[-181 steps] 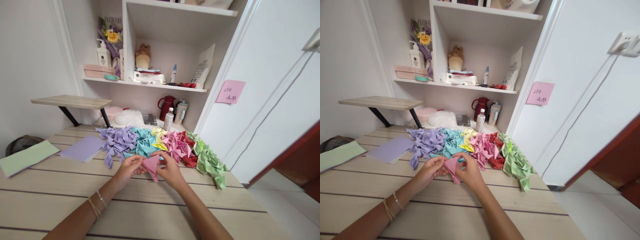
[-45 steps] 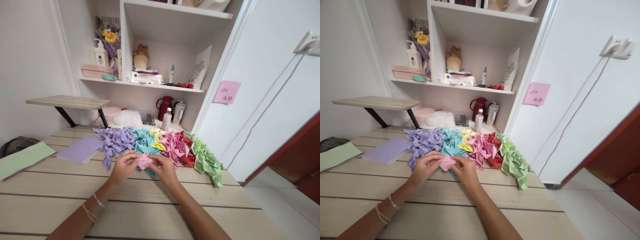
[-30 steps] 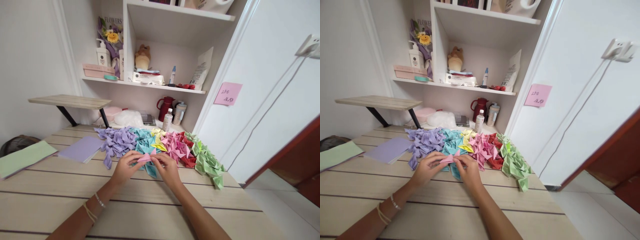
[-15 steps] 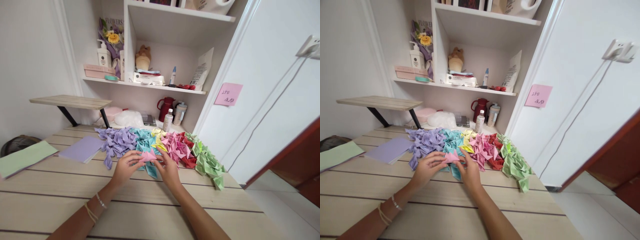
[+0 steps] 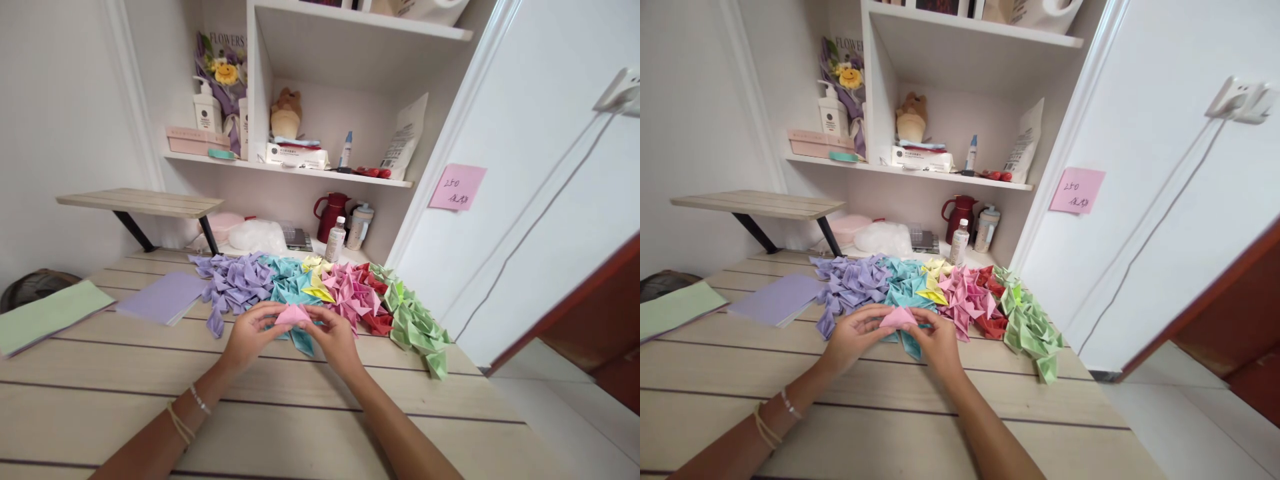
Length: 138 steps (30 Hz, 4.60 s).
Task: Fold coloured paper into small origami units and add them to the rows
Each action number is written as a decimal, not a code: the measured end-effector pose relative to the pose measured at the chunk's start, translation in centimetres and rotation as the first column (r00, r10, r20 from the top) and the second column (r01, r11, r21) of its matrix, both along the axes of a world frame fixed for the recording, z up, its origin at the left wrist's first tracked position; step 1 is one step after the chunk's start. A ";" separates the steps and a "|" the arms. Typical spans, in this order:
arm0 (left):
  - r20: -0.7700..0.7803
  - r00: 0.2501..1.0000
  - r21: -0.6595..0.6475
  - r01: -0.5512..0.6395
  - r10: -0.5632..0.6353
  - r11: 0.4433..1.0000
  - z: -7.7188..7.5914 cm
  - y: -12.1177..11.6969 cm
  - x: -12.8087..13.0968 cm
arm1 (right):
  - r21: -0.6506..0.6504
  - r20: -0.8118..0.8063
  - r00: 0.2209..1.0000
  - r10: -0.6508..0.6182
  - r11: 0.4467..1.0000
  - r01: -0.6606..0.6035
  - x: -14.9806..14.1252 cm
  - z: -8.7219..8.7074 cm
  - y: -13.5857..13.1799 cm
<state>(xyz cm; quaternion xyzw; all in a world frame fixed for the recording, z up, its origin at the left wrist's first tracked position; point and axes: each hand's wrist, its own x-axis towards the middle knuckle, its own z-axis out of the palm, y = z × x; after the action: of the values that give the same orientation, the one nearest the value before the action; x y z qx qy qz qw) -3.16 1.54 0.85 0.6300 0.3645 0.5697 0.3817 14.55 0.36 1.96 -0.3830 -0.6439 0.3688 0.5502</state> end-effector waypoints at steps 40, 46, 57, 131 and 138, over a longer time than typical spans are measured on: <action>0.017 1.000 -0.029 -0.001 0.002 1.000 0.3 -0.1 0.0 | 0.017 -0.081 0.993 0.080 0.997 -0.079 -0.6 -0.9 0.0; 0.070 0.997 -0.104 0.039 -0.032 0.994 0.0 0.1 0.1 | 0.002 -0.019 0.995 0.100 0.995 -0.100 -0.5 -0.7 -0.1; 0.055 0.997 -0.214 0.073 -0.063 0.974 1.1 -0.8 0.2 | -0.094 -0.179 0.982 0.059 0.993 -0.077 -0.5 -1.2 0.3; 0.195 0.971 -0.188 -0.104 0.141 0.977 0.2 0.1 0.0 | -0.134 0.029 0.999 0.029 0.991 -0.025 0.2 -1.2 0.5; 0.141 0.978 -0.120 -0.135 0.151 0.984 -0.3 0.3 -0.1 | -0.129 0.061 0.997 0.050 0.991 -0.042 -0.1 -0.6 0.1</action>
<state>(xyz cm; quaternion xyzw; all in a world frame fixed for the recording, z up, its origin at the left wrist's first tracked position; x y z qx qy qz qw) -3.22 1.81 0.58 0.5357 0.4098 0.6206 0.4000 14.46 0.43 1.35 -0.4141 -0.6448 0.4096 0.4949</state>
